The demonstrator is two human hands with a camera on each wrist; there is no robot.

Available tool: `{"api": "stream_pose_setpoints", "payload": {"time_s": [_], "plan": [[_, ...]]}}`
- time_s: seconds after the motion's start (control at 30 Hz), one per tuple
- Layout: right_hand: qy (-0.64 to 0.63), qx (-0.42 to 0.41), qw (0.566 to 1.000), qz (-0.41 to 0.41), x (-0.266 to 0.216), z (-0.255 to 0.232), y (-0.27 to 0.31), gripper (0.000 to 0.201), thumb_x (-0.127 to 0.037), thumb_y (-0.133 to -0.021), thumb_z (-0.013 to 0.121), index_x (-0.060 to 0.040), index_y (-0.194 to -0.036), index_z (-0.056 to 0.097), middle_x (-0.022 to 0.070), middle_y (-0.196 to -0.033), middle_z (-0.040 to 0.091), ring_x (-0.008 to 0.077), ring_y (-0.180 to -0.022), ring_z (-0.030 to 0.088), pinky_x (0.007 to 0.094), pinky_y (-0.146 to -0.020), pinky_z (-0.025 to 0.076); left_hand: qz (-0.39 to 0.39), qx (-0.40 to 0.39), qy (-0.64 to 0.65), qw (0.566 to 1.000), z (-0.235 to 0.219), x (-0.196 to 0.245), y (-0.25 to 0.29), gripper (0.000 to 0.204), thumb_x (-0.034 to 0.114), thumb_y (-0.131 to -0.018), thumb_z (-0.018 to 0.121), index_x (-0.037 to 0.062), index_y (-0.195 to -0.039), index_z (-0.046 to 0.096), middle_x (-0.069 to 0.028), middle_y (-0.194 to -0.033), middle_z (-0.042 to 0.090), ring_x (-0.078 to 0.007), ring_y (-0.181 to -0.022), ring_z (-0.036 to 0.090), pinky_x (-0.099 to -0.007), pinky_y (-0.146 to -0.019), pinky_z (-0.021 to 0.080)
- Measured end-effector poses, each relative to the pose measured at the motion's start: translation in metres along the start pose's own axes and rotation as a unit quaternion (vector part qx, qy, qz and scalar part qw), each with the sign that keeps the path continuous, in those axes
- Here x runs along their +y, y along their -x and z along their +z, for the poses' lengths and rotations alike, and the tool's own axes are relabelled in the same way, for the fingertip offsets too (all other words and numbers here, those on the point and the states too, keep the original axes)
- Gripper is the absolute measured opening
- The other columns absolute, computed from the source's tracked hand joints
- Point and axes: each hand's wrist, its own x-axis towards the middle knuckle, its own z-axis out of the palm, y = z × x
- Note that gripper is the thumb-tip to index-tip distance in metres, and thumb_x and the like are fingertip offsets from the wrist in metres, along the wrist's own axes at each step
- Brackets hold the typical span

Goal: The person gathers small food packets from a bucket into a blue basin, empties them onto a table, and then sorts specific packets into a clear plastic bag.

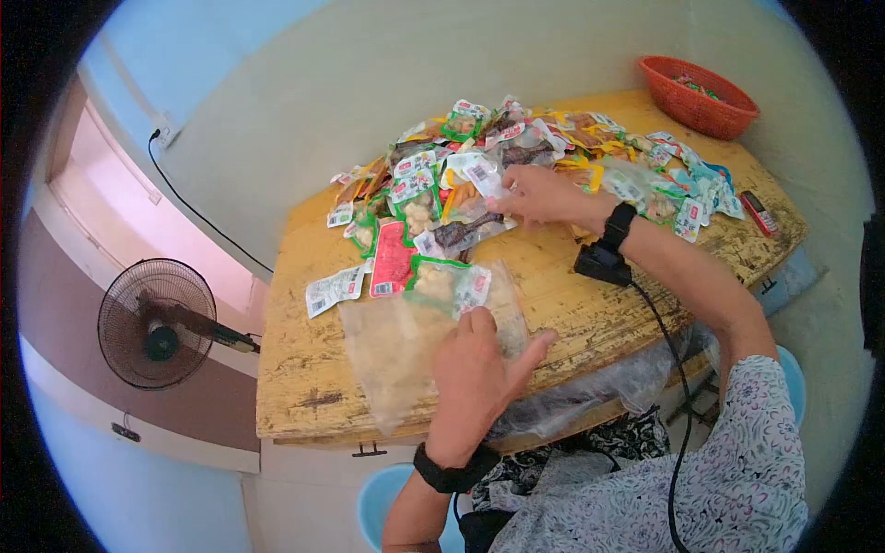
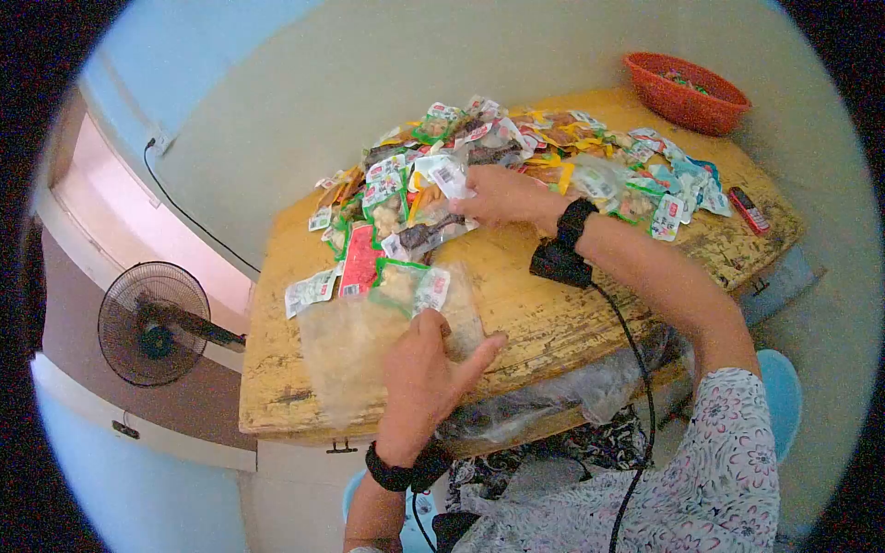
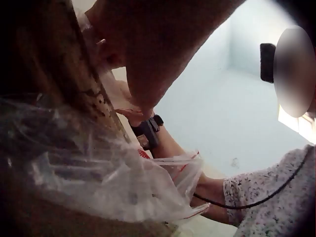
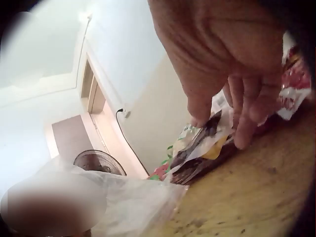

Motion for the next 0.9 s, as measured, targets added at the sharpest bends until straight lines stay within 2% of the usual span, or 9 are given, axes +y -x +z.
{"api": "stream_pose_setpoints", "payload": {"time_s": [0.13, 0.23, 0.33, 0.43, 0.53, 0.63, 0.73, 0.83, 0.9], "plan": [[-0.134, -0.016, 0.991, -0.017, 0.011, 0.02, -0.011, 0.051, -0.027, -0.085, 0.081, 0.0036, -0.118, 0.057, 0.0052, -0.079, 0.065, 0.012, -0.064, 0.065, 0.0268, -0.056, 0.051, 0.06, 0.012, -0.065, 0.996, 0.005, 0.004, 0.001, 0.054, 0.052, -0.083, 0.075, 0.0019, -0.086, 0.055, -0.0191, -0.083, 0.061, -0.0382, -0.073, 0.063, -0.0465, -0.063, 0.05], [-0.236, -0.003, 0.965, -0.111, 0.021, 0.033, -0.008, 0.046, -0.017, -0.086, 0.079, 0.0034, -0.12, 0.056, 0.0002, -0.074, 0.059, 0.0077, -0.067, 0.061, 0.0264, -0.055, 0.05, 0.081, 0.029, -0.046, 0.995, 0.014, -0.002, 0.004, 0.042, 0.04, -0.087, 0.073, 0.0017, -0.086, 0.055, -0.0195, -0.088, 0.06, -0.0376, -0.075, 0.062, -0.0471, -0.066, 0.049], [-0.215, 0.036, 0.968, -0.122, 0.013, 0.02, 0.02, 0.049, -0.016, -0.082, 0.082, 0.0065, -0.118, 0.059, 0.0031, -0.074, 0.064, 0.0072, -0.066, 0.06, 0.0272, -0.056, 0.049, 0.097, 0.027, 0.048, 0.994, 0.017, -0.016, 0.005, 0.027, 0.025, -0.091, 0.07, 0.0008, -0.091, 0.058, -0.0174, -0.085, 0.06, -0.0343, -0.073, 0.061, -0.044, -0.066, 0.049], [-0.178, 0.088, 0.973, -0.121, 0.009, 0.008, 0.049, 0.051, -0.013, -0.082, 0.082, 0.0055, -0.123, 0.057, 0.0009, -0.072, 0.061, 0.0073, -0.065, 0.058, 0.0263, -0.056, 0.048, 0.05, -0.007, 0.149, 0.988, 0.014, -0.026, 0.008, 0.018, 0.017, -0.092, 0.069, 0.0011, -0.095, 0.061, -0.0137, -0.08, 0.06, -0.0288, -0.07, 0.059, -0.0391, -0.065, 0.048], [-0.259, 0.1, 0.958, -0.07, 0.007, -0.005, 0.084, 0.052, -0.011, -0.082, 0.081, 0.004, -0.125, 0.057, 0.0001, -0.074, 0.061, 0.0063, -0.064, 0.057, 0.023, -0.057, 0.046, -0.011, -0.003, 0.204, 0.979, 0.017, -0.033, 0.011, 0.02, 0.019, -0.092, 0.071, 0.0015, -0.097, 0.063, -0.0102, -0.076, 0.059, -0.0245, -0.069, 0.058, -0.0356, -0.064, 0.048], [-0.245, 0.105, 0.962, -0.056, 0.021, -0.02, 0.115, 0.05, -0.009, -0.083, 0.079, 0.003, -0.126, 0.056, -0.0003, -0.076, 0.061, 0.0054, -0.064, 0.056, 0.0207, -0.056, 0.045, -0.121, -0.047, 0.244, 0.961, 0.002, -0.011, 0.004, 0.026, 0.021, -0.088, 0.073, 0.0008, -0.094, 0.059, -0.0138, -0.078, 0.056, -0.0327, -0.074, 0.06, -0.0408, -0.072, 0.049], [-0.172, 0.16, 0.971, -0.055, 0.021, -0.033, 0.147, 0.051, -0.008, -0.083, 0.078, -0.0005, -0.128, 0.056, -0.0004, -0.077, 0.061, 0.0051, -0.063, 0.056, 0.0213, -0.055, 0.046, -0.018, -0.033, 0.107, 0.993, 0.002, 0.0, 0.003, 0.029, 0.022, -0.086, 0.076, 0.0011, -0.093, 0.058, -0.0133, -0.082, 0.057, -0.0308, -0.073, 0.059, -0.0392, -0.07, 0.049], [-0.192, 0.206, 0.958, -0.061, 0.015, -0.044, 0.179, 0.052, -0.006, -0.084, 0.075, -0.0038, -0.131, 0.055, -0.0008, -0.077, 0.059, 0.0061, -0.063, 0.057, 0.0228, -0.055, 0.047, 0.024, -0.002, 0.078, 0.997, 0.012, -0.002, 0.003, 0.024, 0.02, -0.089, 0.076, 0.0026, -0.09, 0.06, -0.0104, -0.076, 0.059, -0.0237, -0.069, 0.059, -0.036, -0.065, 0.049], [-0.221, 0.182, 0.958, -0.001, 0.006, -0.05, 0.203, 0.052, -0.004, -0.085, 0.073, -0.0055, -0.134, 0.054, 0.0001, -0.079, 0.059, 0.0065, -0.064, 0.058, 0.0228, -0.055, 0.048, 0.029, 0.0, 0.086, 0.996, 0.013, -0.004, 0.005, 0.022, 0.019, -0.089, 0.076, 0.0024, -0.091, 0.062, -0.0105, -0.078, 0.059, -0.0223, -0.069, 0.059, -0.0346, -0.064, 0.049]]}}
